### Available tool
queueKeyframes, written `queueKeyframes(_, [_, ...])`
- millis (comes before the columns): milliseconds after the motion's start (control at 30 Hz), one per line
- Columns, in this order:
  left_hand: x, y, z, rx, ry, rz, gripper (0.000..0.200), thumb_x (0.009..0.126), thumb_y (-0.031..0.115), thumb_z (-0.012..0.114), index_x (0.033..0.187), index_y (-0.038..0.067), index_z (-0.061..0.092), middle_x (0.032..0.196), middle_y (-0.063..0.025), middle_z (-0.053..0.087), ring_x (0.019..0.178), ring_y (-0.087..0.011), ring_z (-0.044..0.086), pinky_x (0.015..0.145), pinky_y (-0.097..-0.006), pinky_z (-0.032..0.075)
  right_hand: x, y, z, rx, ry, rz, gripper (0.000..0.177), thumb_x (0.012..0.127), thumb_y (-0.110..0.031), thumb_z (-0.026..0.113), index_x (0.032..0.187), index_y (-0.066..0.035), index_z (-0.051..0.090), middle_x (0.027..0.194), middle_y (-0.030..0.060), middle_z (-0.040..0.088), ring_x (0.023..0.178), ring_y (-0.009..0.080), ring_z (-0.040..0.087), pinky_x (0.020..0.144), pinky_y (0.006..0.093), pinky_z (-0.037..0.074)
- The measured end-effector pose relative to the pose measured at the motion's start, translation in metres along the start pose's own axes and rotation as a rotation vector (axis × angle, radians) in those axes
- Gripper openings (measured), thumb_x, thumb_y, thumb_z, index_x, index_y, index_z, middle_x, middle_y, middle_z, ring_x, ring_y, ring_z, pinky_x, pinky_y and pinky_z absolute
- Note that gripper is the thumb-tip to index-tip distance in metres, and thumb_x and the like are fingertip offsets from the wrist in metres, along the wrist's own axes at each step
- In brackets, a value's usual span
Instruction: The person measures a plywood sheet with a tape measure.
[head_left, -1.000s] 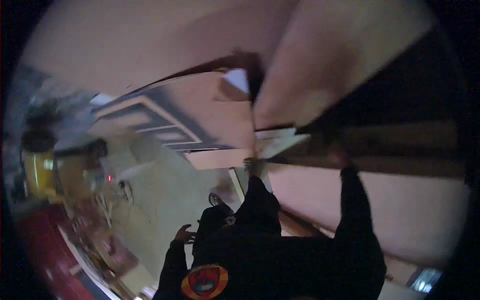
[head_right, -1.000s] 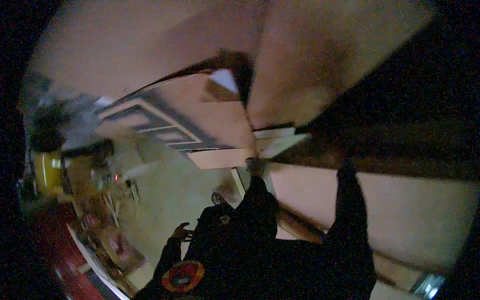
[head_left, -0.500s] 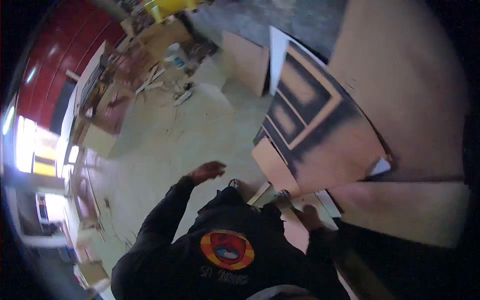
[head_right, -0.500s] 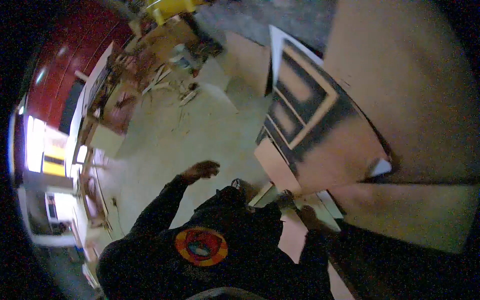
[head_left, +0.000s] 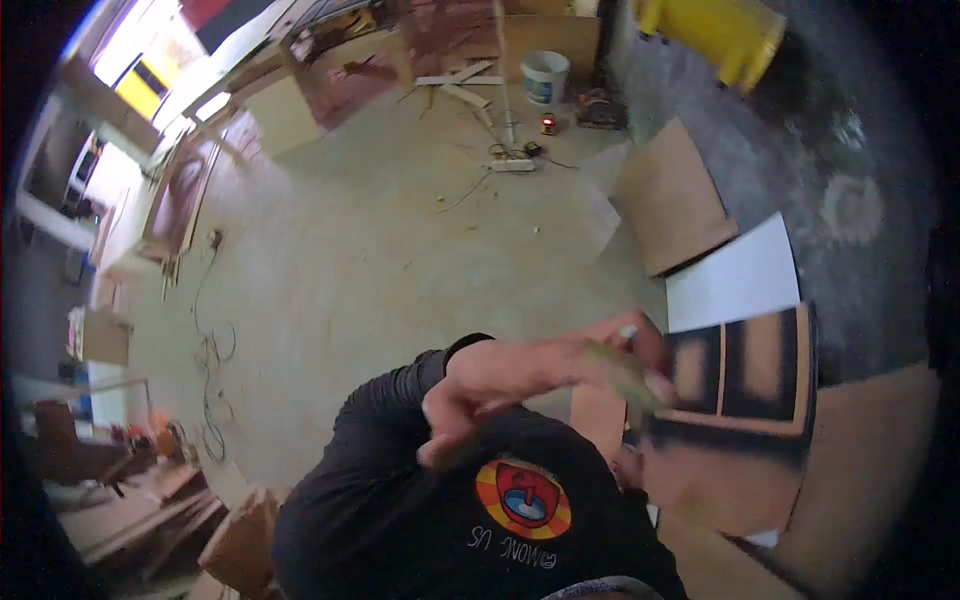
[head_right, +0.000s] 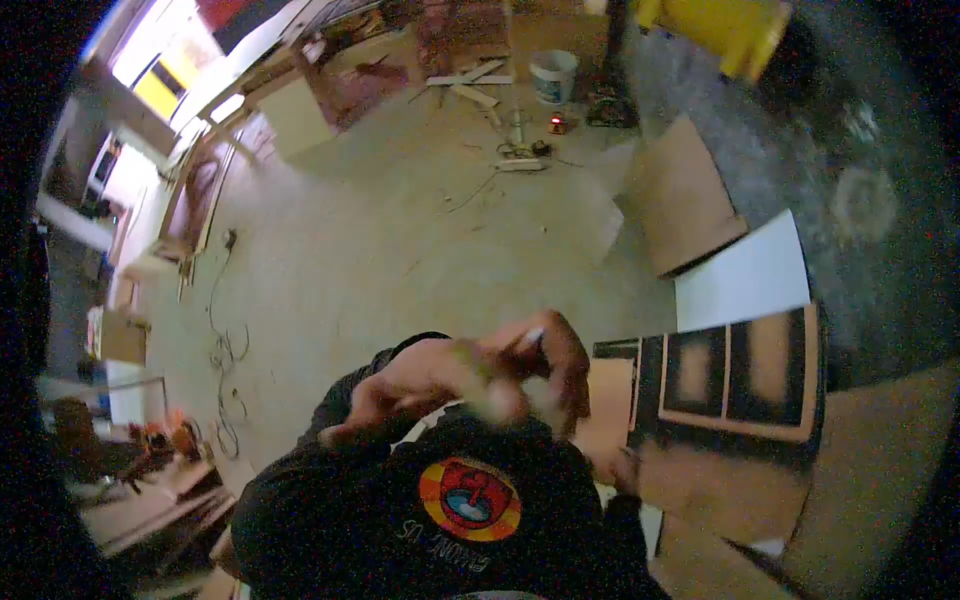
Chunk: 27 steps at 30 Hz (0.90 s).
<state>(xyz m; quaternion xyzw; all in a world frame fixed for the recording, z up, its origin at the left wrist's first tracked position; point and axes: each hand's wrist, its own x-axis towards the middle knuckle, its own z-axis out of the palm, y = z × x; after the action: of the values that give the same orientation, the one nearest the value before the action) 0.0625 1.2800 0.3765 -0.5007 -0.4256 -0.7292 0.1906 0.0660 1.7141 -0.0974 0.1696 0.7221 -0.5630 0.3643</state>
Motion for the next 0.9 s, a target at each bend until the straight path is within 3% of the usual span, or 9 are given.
queueKeyframes(100, [0.0, 0.027, -0.011, 0.029, -0.013, 0.084, 0.107, 0.065, 0.083, 0.054, 0.132, 0.001, 0.045, 0.115, -0.018, 0.044, 0.106, -0.0314, 0.043, 0.089, -0.0409, 0.035, 0.056, -0.049, 0.095, -0.461, -0.274, -0.155, 0.023, 0.09, -0.03, 0.055, 0.1, -0.009, 0.056, 0.091, 0.0085, 0.058, 0.077, 0.0187, 0.056, 0.062, 0.0359, 0.047])
queueKeyframes(233, [-0.002, 0.052, -0.034, 0.091, 0.005, 0.135, 0.105, 0.065, 0.082, 0.055, 0.131, 0.001, 0.044, 0.114, -0.0175, 0.045, 0.105, -0.0307, 0.044, 0.088, -0.0403, 0.035, 0.131, -0.104, 0.156, -0.603, -0.458, -0.276, 0.029, 0.091, -0.032, 0.055, 0.107, -0.008, 0.054, 0.098, 0.0113, 0.059, 0.086, 0.0215, 0.057, 0.071, 0.0371, 0.049])
queueKeyframes(300, [-0.002, 0.057, -0.046, 0.118, 0.017, 0.146, 0.104, 0.065, 0.081, 0.056, 0.131, 0.001, 0.044, 0.113, -0.0172, 0.045, 0.104, -0.0303, 0.044, 0.087, -0.0401, 0.036, 0.161, -0.123, 0.164, -0.716, -0.424, -0.473, 0.032, 0.092, -0.033, 0.055, 0.111, -0.007, 0.053, 0.101, 0.0127, 0.059, 0.09, 0.0229, 0.057, 0.075, 0.0377, 0.05])
queueKeyframes(367, [-0.002, 0.065, -0.059, 0.149, 0.029, 0.16, 0.103, 0.065, 0.08, 0.057, 0.131, 0.001, 0.044, 0.112, -0.0169, 0.045, 0.103, -0.03, 0.044, 0.086, -0.0398, 0.036, 0.165, -0.142, 0.157, -1.025, -0.199, -0.802, 0.027, 0.094, -0.029, 0.049, 0.088, -0.006, 0.061, 0.088, 0.0141, 0.06, 0.077, 0.0268, 0.057, 0.075, 0.0389, 0.048])
queueKeyframes(433, [-0.001, 0.069, -0.074, 0.182, 0.048, 0.168, 0.103, 0.065, 0.079, 0.057, 0.13, 0.001, 0.044, 0.112, -0.0167, 0.046, 0.103, -0.0297, 0.044, 0.086, -0.0395, 0.036, 0.154, -0.161, 0.146, -0.426, -0.211, -0.084, 0.025, 0.095, -0.02, 0.047, 0.077, -0.006, 0.057, 0.073, 0.0115, 0.06, 0.062, 0.0206, 0.056, 0.057, 0.0345, 0.047])
queueKeyframes(467, [0.0, 0.073, -0.083, 0.205, 0.062, 0.168, 0.102, 0.065, 0.078, 0.058, 0.13, 0.001, 0.044, 0.111, -0.0166, 0.046, 0.103, -0.0295, 0.045, 0.085, -0.0393, 0.036, 0.151, -0.166, 0.147, -0.383, -0.213, 0.028, 0.025, 0.095, -0.02, 0.047, 0.077, -0.006, 0.057, 0.073, 0.0114, 0.06, 0.062, 0.0205, 0.056, 0.057, 0.0344, 0.047])
queueKeyframes(667, [0.008, 0.094, -0.161, 0.285, 0.13, 0.146, 0.1, 0.065, 0.076, 0.059, 0.129, 0.001, 0.044, 0.109, -0.0158, 0.046, 0.101, -0.0285, 0.045, 0.084, -0.0385, 0.037, 0.184, -0.197, 0.156, -0.629, -0.316, 0.069, 0.024, 0.094, -0.02, 0.047, 0.078, -0.005, 0.057, 0.073, 0.0106, 0.059, 0.062, 0.02, 0.056, 0.057, 0.0341, 0.047])
queueKeyframes(900, [0.029, 0.092, -0.25, 0.329, 0.165, 0.128, 0.097, 0.066, 0.073, 0.062, 0.128, 0.001, 0.043, 0.107, -0.0148, 0.047, 0.099, -0.0273, 0.046, 0.081, -0.0375, 0.038, 0.264, -0.292, 0.21, -0.8, -0.403, 0.001, 0.023, 0.094, -0.02, 0.048, 0.079, -0.005, 0.057, 0.073, 0.0097, 0.059, 0.062, 0.0194, 0.055, 0.057, 0.0336, 0.046])
